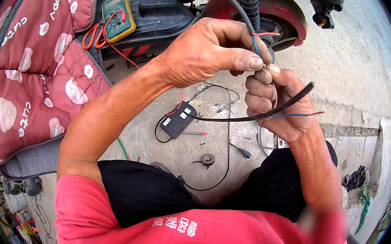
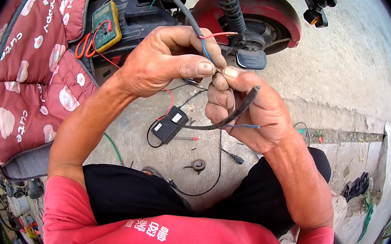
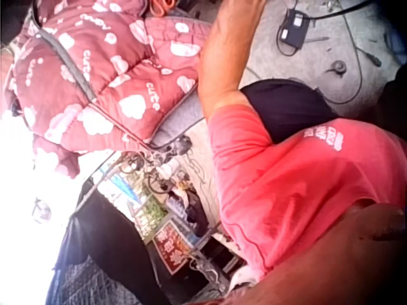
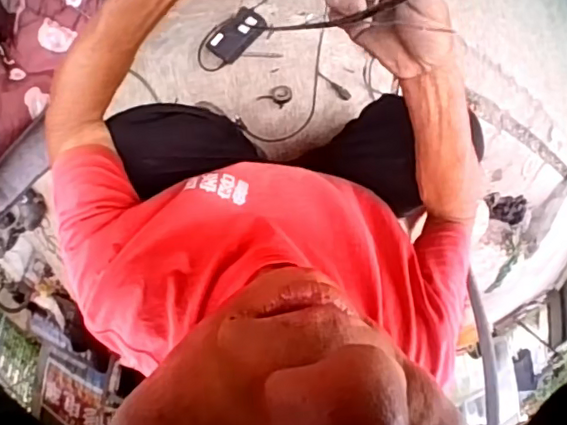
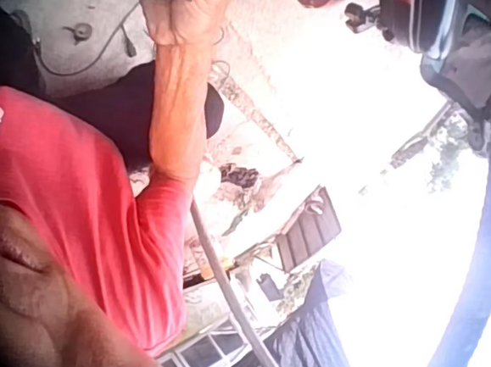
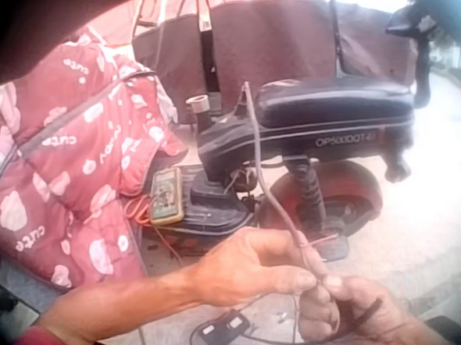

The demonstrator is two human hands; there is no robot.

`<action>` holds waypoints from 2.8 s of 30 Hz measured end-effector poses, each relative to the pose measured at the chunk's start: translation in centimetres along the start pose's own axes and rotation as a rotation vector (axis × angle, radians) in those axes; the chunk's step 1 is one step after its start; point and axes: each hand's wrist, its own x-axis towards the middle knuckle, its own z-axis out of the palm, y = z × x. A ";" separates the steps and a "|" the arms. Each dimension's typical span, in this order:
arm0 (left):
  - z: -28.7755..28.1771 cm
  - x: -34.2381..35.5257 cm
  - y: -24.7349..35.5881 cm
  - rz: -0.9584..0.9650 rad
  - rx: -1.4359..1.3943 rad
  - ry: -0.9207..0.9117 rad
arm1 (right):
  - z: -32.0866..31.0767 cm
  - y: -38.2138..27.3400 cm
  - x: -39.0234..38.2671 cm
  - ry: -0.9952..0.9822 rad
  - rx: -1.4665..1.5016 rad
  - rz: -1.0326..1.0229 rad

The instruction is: The person squats on the floor to repair the wiring of a red electric scooter. They use a multimeter to test connections and manipulate wires near the front wheel and suspension. The person also briefly walks to a white vehicle to place a tool inside before returning to the scooter.

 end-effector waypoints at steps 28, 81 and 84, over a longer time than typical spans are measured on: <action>1.1 -0.2 0.6 -0.079 0.090 0.086 | -0.6 0.3 0.6 0.047 -0.293 -0.191; 0.9 -0.2 1.2 -0.034 0.261 0.066 | 0.8 -0.5 -0.5 0.095 -0.082 0.049; 1.9 -0.4 0.6 -0.037 0.263 0.164 | 1.1 -0.5 -0.2 0.206 -0.305 -0.091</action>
